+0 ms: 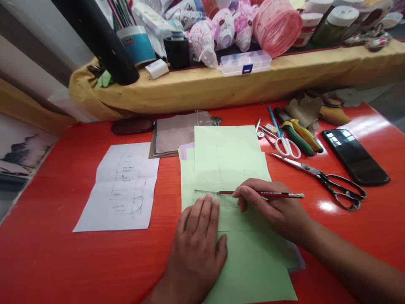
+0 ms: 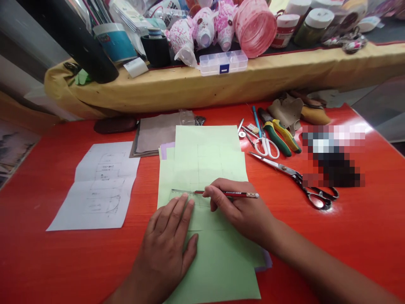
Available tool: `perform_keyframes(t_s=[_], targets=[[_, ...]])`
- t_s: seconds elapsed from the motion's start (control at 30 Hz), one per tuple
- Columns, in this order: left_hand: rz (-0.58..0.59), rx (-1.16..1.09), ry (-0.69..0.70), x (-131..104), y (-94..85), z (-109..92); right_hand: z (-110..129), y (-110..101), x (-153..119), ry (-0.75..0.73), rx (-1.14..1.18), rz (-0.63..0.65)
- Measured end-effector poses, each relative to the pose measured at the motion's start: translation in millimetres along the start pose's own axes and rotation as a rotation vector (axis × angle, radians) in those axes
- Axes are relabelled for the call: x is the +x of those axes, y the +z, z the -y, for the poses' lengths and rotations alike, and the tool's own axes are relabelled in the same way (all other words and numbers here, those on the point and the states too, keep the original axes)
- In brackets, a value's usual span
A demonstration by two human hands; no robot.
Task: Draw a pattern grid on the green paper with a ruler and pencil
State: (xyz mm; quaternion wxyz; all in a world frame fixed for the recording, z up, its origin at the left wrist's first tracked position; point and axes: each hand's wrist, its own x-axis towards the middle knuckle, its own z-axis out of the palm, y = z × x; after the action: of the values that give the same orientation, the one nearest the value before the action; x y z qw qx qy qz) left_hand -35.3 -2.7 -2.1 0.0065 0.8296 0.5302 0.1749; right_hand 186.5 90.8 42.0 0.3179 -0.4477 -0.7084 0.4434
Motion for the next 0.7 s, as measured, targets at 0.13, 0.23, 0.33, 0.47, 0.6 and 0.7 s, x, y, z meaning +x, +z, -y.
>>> perform_keyframes(t_s=[0.13,0.23,0.33,0.47,0.6,0.7], targets=[[0.011,-0.001,-0.005,0,-0.1,0,-3,-2,-5,0.011,0.021,-0.028],[0.008,-0.006,-0.006,-1,0.2,-1,-4,-4,-7,0.019,0.032,-0.042],[-0.002,-0.007,-0.005,-1,0.7,-1,-3,-6,-8,0.034,0.027,-0.033],[0.003,0.002,0.002,-1,0.8,-1,-1,-9,-8,0.051,0.022,-0.022],[0.009,0.003,-0.004,-1,0.3,-1,-3,-9,-10,0.048,0.044,-0.039],[0.003,0.01,-0.001,-2,0.3,0,-6,-10,-14,0.061,0.092,-0.105]])
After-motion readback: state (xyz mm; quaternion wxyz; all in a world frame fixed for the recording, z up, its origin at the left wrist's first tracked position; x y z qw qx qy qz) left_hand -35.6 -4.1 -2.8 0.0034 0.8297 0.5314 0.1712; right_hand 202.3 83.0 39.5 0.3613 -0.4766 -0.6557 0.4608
